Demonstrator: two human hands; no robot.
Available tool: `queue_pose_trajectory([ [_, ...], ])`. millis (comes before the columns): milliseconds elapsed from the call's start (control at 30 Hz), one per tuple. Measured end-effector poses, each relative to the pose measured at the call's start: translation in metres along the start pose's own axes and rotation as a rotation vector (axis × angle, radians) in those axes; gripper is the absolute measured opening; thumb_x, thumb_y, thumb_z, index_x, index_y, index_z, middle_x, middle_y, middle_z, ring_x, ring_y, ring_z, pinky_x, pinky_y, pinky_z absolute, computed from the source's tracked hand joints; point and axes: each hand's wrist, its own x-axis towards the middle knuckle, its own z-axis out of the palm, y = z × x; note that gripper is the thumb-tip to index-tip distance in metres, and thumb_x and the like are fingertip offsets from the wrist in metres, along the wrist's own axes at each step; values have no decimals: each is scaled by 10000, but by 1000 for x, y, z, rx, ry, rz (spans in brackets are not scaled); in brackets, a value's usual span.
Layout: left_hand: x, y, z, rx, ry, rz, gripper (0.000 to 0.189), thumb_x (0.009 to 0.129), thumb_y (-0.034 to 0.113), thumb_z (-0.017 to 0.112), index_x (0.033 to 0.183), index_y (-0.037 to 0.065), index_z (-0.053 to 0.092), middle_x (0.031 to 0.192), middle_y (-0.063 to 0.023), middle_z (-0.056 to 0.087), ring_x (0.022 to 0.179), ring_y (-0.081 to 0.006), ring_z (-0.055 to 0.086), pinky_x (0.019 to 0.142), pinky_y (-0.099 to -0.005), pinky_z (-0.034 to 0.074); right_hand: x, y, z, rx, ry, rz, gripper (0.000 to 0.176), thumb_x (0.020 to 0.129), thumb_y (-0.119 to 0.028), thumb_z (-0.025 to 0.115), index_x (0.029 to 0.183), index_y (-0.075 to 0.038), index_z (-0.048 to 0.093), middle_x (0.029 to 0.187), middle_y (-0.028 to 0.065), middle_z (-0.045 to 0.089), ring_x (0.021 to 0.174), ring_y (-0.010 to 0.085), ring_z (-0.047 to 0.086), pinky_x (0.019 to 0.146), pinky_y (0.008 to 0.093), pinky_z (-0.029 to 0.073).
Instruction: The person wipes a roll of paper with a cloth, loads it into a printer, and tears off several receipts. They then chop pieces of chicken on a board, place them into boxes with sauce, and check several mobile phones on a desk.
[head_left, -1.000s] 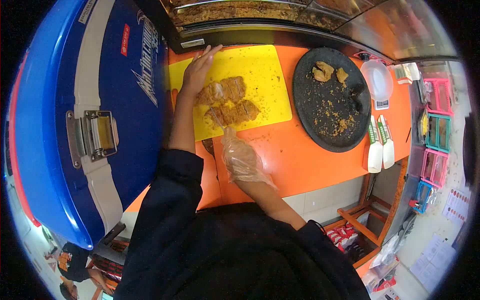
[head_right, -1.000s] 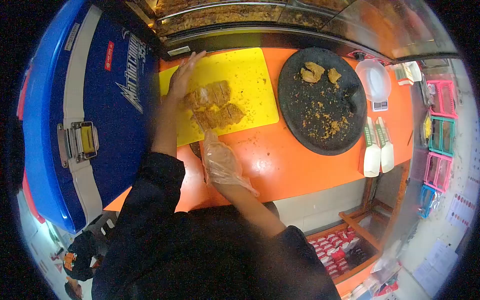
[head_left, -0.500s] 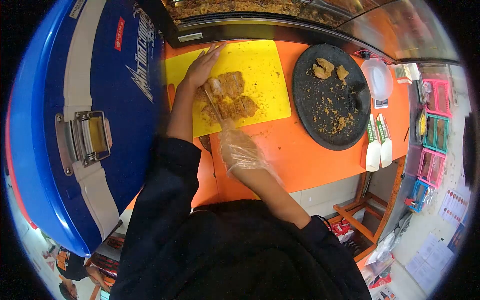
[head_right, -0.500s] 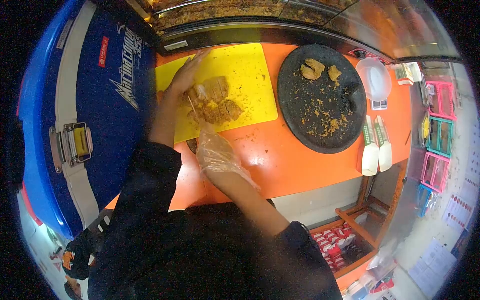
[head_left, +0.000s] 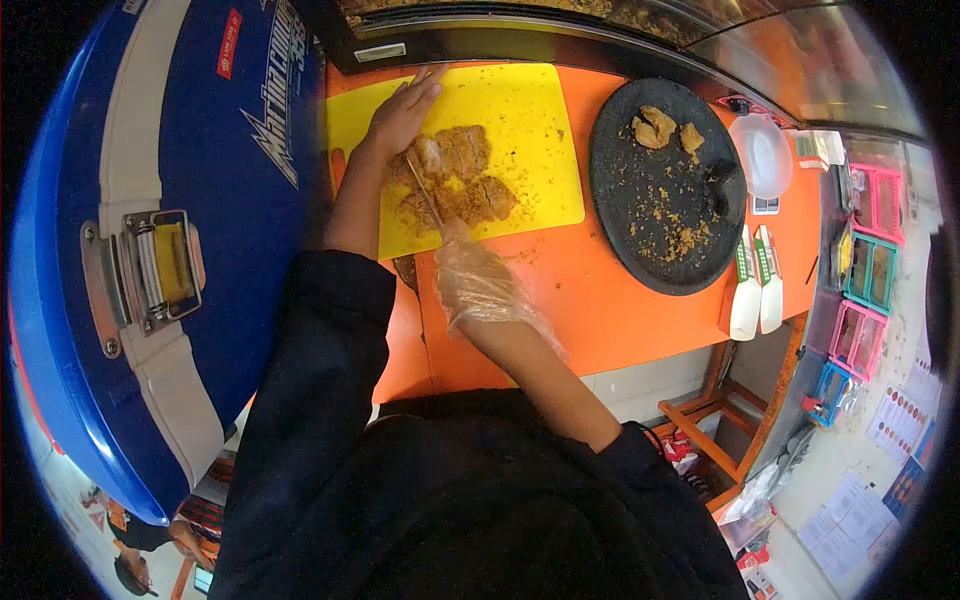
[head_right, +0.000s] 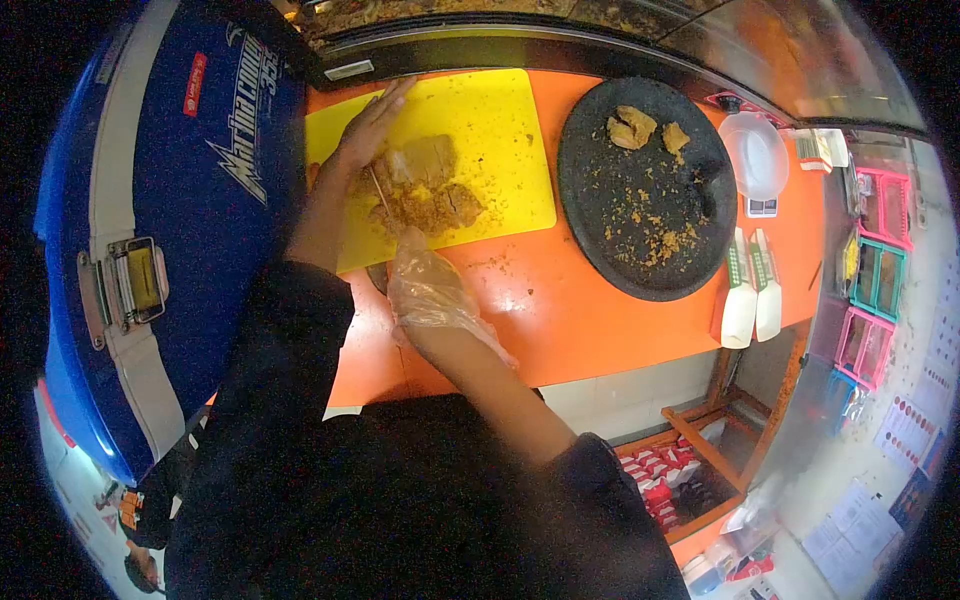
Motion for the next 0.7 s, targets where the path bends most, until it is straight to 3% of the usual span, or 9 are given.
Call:
queue_pose_trajectory([
  [133, 2, 7, -2, 160, 62, -34, 463, 928, 502, 256, 1361, 344, 306, 1434, -43, 270, 1299, -299, 280, 1068, -391, 228, 3, -2, 12, 165, -33, 11, 646, 900, -539, 223, 924, -11, 594, 853, 157, 630, 759, 287, 585, 705, 377, 427],
  [267, -5, 6, -11, 246, 134, 11, 464, 927, 504, 258, 1360, 345, 307, 1426, -31, 291, 1287, -305, 302, 1056, -405, 255, 19, 8, 31, 55, 63, 26, 678, 902, -547, 200, 925, -3, 605, 917, 178, 633, 799, 325, 597, 734, 392, 439],
  [333, 2, 8, -14, 226, 131, 23, 466, 925, 506, 261, 1360, 345, 308, 1423, -33, 297, 1289, -307, 297, 1057, -410, 251, 26, 17, 25, 43, 168, -191, 605, 921, -501, 218, 1009, -12, 564, 878, 195, 624, 774, 368, 595, 691, 429, 450],
  [367, -1, 10, -11, 199, 112, 17, 467, 924, 508, 265, 1359, 344, 310, 1421, -34, 302, 1291, -310, 293, 1058, -414, 247, 36, 33, 32, 46, 173, -181, 605, 921, -501, 218, 1009, -12, 564, 878, 195, 624, 774, 368, 595, 691, 429, 450],
  [433, 0, -1, -3, 243, 144, 32, 463, 924, 507, 265, 1355, 347, 317, 1415, -37, 313, 1294, -310, 287, 1059, -421, 242, 71, 56, 48, -315, 221, -473, 425, 929, -360, 316, 1129, -22, 480, 810, 199, 608, 738, 386, 587, 620, 452, 447],
  [567, -3, -2, -4, 131, 115, 20, 443, 930, 494, 255, 1344, 357, 337, 1417, -38, 308, 1298, -321, 274, 1066, -417, 229, 67, 57, 42, -405, 237, -529, 322, 895, -212, 397, 1164, -35, 409, 725, 193, 587, 698, 381, 582, 579, 457, 441],
  [700, -2, 24, -19, 206, 120, -49, 441, 933, 490, 239, 1334, 350, 360, 1415, -39, 314, 1303, -324, 262, 1069, -407, 220, 62, 38, 34, -462, 289, -580, 203, 865, -144, 418, 1042, -45, 419, 745, 224, 591, 723, 396, 587, 591, 484, 445],
])
